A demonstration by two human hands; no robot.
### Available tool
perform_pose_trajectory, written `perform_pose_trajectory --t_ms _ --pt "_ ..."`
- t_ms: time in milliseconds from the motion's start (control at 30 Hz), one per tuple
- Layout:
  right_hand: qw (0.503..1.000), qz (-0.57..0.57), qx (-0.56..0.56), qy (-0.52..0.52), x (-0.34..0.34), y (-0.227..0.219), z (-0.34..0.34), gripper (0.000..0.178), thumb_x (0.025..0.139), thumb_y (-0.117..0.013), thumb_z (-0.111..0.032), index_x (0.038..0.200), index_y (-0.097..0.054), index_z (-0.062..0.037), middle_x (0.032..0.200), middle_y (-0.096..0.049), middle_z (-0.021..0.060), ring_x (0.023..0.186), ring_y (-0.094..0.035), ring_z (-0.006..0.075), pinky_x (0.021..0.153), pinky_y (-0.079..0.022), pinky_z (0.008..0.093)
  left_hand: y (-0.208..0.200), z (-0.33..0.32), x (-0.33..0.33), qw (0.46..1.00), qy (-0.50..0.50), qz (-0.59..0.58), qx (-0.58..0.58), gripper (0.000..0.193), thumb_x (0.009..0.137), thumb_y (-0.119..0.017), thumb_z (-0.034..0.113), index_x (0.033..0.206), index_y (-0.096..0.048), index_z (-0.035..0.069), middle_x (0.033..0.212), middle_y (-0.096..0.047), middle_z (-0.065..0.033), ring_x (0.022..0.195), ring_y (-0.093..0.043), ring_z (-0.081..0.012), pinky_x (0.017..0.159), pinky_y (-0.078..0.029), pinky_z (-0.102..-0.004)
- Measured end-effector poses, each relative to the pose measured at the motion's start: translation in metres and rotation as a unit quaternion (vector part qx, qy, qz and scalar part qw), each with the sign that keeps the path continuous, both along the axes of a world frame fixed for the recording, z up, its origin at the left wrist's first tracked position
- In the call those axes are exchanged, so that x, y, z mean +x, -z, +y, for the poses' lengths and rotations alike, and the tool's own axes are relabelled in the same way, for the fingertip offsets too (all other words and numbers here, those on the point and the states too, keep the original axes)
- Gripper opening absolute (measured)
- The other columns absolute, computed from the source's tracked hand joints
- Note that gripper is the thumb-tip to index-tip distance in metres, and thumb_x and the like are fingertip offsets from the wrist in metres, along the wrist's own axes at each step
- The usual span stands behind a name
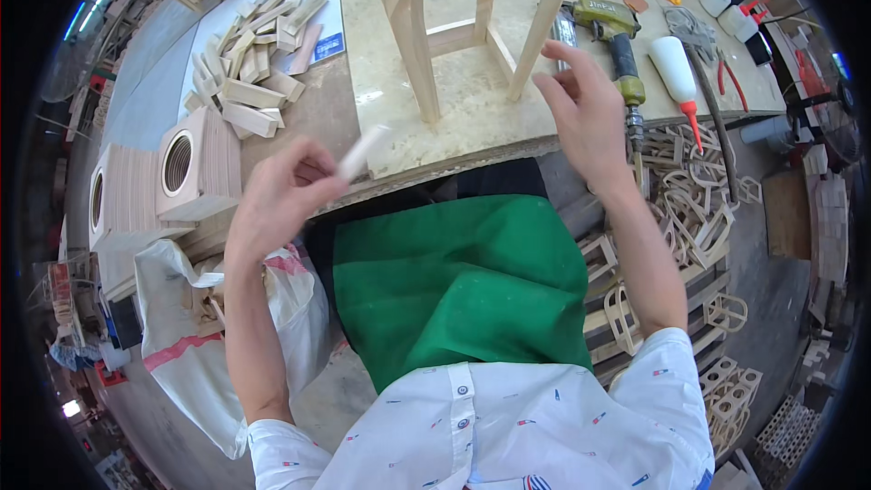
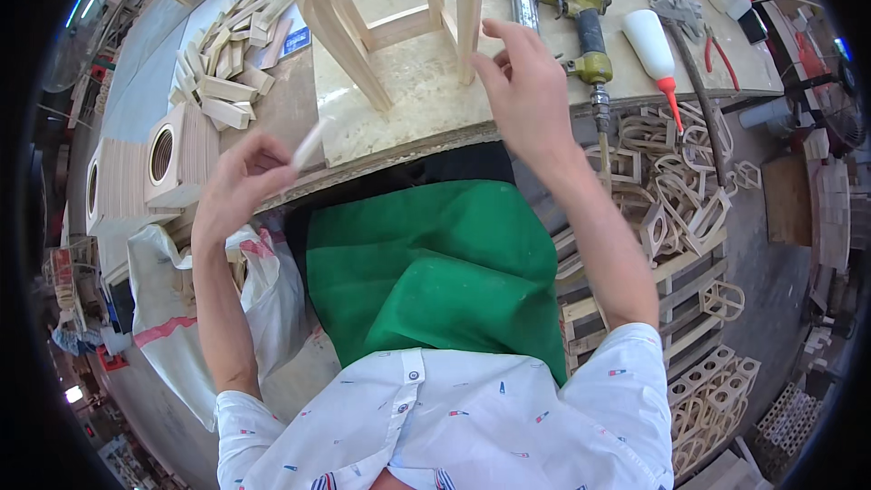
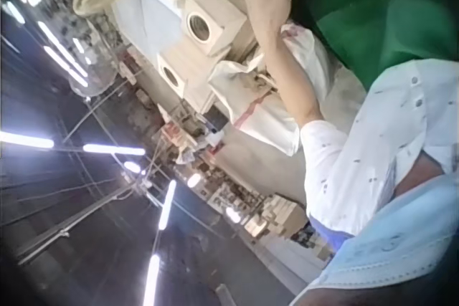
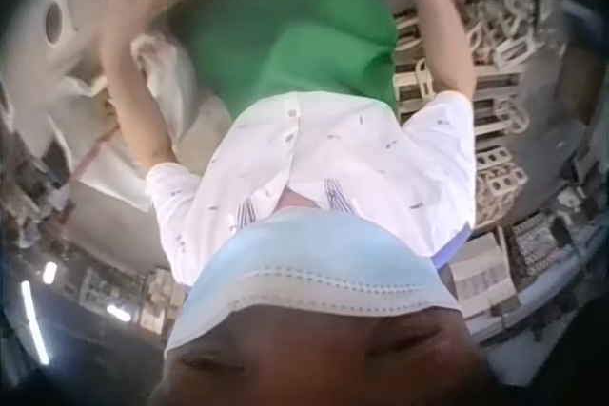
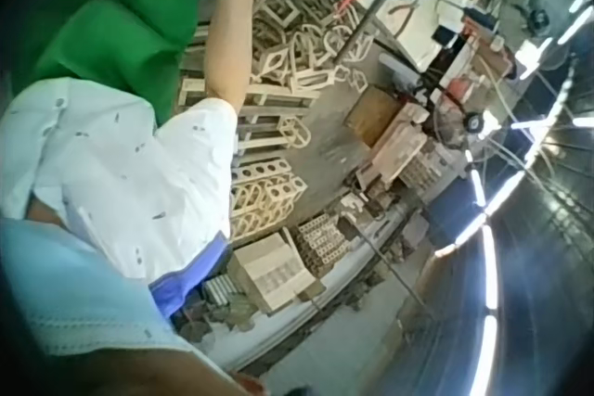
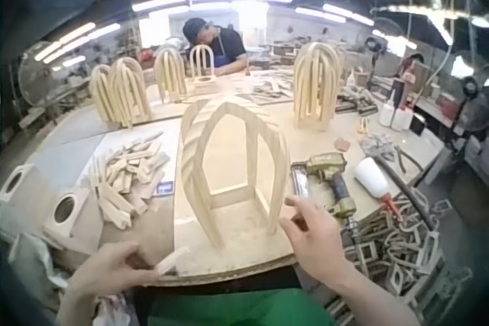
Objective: The person assembles small wooden frames by applying glue to the joints and securing them with a pneumatic nail gun. They handle multiple wooden pieces, aligning them into rectangular shapes and fastening them together. The process involves picking up wood, applying adhesive, and using the nail gun to complete the assembly.
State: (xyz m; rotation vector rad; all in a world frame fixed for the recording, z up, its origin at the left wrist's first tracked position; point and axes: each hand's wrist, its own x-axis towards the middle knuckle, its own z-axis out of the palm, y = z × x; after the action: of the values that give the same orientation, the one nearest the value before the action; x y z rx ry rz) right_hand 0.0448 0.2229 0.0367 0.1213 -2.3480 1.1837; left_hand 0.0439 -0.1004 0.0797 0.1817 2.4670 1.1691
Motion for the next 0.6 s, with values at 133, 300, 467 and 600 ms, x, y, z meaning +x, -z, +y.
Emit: perform_pose_trajectory --t_ms 133,300,467,600 --pt "0.979 0.114 0.087 -0.143 0.050 -0.008 -0.034 0.033 0.074 -0.069 0.001 0.106 -0.060 -0.0025 0.102 -0.062 0.0141 0.077 -0.063 0.0286 0.065 -0.054 0.0368 0.000 0.052 0.001 0.988 0.088 -0.101 0.078 0.014 0.082 -0.066 0.005 0.092 -0.057 0.000 0.082 -0.063 -0.0049 0.077 -0.059 -0.0096 0.069 -0.048 -0.0237" --pt "0.966 0.066 0.173 -0.180 0.044 0.007 -0.040 0.023 0.076 -0.058 0.001 0.098 -0.059 -0.0019 0.093 -0.059 0.0153 0.083 -0.063 0.0343 0.066 -0.053 0.0414 0.018 0.087 -0.014 0.966 0.083 -0.115 0.218 0.020 0.083 -0.067 0.006 0.100 -0.059 -0.001 0.086 -0.065 -0.0055 0.077 -0.060 -0.0104 0.070 -0.048 -0.0246" --pt "0.967 -0.007 0.224 -0.120 0.014 0.011 -0.015 0.017 0.081 -0.058 -0.001 0.098 -0.061 -0.0023 0.095 -0.060 0.0141 0.082 -0.062 0.0346 0.069 -0.051 0.0393 0.040 0.069 -0.042 0.979 0.049 0.174 0.094 0.040 0.082 -0.070 0.008 0.119 -0.057 0.000 0.107 -0.063 -0.0084 0.101 -0.059 -0.0179 0.091 -0.045 -0.0324" --pt "0.966 0.028 0.235 -0.108 -0.004 0.025 -0.015 0.011 0.075 -0.057 0.000 0.086 -0.058 -0.0011 0.089 -0.057 0.0168 0.084 -0.063 0.0357 0.069 -0.052 0.0437 0.044 0.074 -0.059 0.957 0.141 0.253 0.028 0.041 0.079 -0.073 0.007 0.119 -0.063 0.007 0.130 -0.056 -0.0077 0.119 -0.052 -0.0206 0.103 -0.037 -0.0358"
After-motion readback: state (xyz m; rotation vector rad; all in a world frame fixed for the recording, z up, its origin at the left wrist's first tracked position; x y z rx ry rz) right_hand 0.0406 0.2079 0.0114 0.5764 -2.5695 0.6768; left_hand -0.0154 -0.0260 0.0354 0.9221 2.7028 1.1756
